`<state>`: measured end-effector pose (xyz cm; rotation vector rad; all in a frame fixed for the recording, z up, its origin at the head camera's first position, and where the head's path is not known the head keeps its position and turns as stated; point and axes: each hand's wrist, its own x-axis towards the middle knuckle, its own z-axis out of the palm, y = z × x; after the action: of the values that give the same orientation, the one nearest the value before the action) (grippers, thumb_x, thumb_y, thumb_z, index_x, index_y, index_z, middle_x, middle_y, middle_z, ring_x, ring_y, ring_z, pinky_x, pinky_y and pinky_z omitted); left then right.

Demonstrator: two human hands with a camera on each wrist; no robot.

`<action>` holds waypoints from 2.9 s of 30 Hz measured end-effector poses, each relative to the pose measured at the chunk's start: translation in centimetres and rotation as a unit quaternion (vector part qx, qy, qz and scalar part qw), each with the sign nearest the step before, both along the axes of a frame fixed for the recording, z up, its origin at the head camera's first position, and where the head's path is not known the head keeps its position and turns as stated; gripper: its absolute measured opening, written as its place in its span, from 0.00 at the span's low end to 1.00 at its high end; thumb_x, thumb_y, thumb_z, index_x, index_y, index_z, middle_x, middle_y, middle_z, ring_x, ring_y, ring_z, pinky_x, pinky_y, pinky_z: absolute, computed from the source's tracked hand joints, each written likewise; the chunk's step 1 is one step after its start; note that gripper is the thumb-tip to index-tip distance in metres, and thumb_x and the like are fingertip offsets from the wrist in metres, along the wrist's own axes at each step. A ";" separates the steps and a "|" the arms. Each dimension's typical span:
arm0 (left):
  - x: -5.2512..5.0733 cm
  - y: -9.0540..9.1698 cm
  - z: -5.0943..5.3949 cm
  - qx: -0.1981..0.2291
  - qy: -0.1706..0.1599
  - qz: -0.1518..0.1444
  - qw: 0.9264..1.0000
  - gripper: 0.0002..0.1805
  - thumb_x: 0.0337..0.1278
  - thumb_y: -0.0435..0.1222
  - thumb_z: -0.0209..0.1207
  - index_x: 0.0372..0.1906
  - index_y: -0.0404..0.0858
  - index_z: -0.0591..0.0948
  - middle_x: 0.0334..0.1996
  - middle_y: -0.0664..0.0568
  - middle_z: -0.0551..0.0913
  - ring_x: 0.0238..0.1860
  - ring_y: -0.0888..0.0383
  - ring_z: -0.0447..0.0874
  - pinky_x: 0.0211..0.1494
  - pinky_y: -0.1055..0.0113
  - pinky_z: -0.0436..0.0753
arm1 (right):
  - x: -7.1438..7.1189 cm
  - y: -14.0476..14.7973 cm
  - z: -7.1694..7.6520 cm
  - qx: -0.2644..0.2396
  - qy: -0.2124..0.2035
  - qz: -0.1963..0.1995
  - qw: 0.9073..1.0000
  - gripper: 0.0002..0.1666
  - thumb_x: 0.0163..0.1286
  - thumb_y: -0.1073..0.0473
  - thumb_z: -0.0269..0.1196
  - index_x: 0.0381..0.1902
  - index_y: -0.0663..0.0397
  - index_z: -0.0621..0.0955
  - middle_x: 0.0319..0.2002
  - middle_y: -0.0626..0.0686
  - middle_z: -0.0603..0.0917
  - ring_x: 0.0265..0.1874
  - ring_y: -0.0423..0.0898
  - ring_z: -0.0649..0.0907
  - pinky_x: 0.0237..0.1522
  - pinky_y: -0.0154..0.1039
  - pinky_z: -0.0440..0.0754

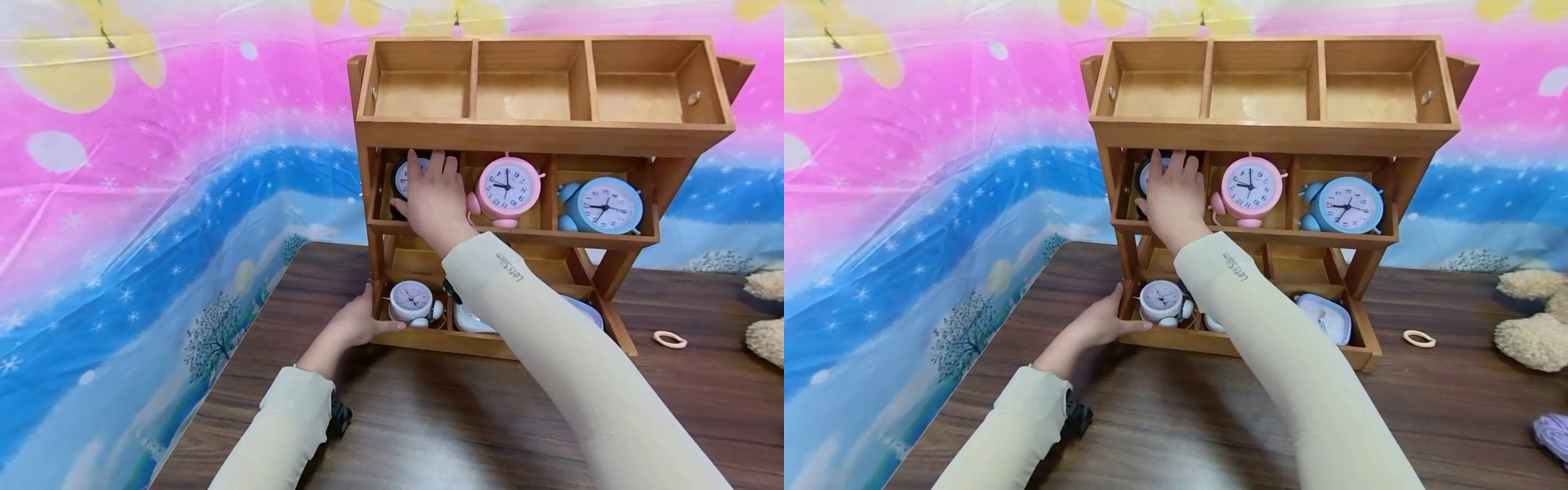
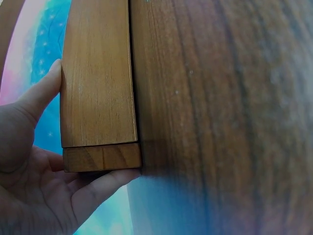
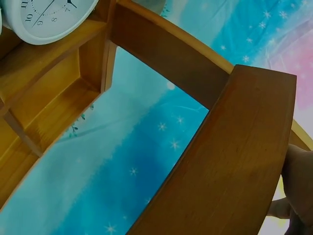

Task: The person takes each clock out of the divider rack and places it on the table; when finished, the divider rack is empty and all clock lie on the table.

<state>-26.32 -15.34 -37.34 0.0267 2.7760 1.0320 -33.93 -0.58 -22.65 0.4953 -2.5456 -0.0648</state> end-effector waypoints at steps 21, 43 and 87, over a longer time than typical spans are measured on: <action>0.0 0.1 0.0 -0.008 -0.005 0.006 1.000 0.62 0.56 0.56 0.67 0.78 0.29 0.42 0.74 0.33 0.58 0.72 0.40 0.61 0.70 0.47 0.65 | -0.1 0.6 -0.2 0.017 0.051 0.008 0.999 0.51 0.71 0.31 0.54 0.77 0.60 0.58 0.66 0.75 0.62 0.62 0.68 0.67 0.56 0.51 0.78; -0.1 0.0 0.0 0.002 0.011 -0.003 1.000 0.61 0.56 0.53 0.69 0.79 0.31 0.42 0.73 0.33 0.61 0.70 0.38 0.64 0.69 0.45 0.67 | -0.2 2.2 1.4 -0.208 -0.043 0.059 0.975 0.55 0.65 0.29 0.60 0.75 0.60 0.60 0.71 0.67 0.59 0.64 0.63 0.63 0.68 0.53 0.59; -0.3 -1.0 0.6 -0.021 -0.012 -0.014 1.000 0.55 0.65 0.49 0.62 0.78 0.28 0.39 0.72 0.31 0.60 0.72 0.39 0.61 0.72 0.48 0.63 | 11.0 6.2 -4.5 -0.156 -0.272 0.161 0.936 0.47 0.52 0.28 0.70 0.67 0.40 0.76 0.49 0.51 0.69 0.45 0.48 0.73 0.38 0.44 0.82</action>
<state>-26.61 -16.33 -36.77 0.0458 2.7666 0.9613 -22.98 5.63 -27.20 0.8892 -2.8760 0.6731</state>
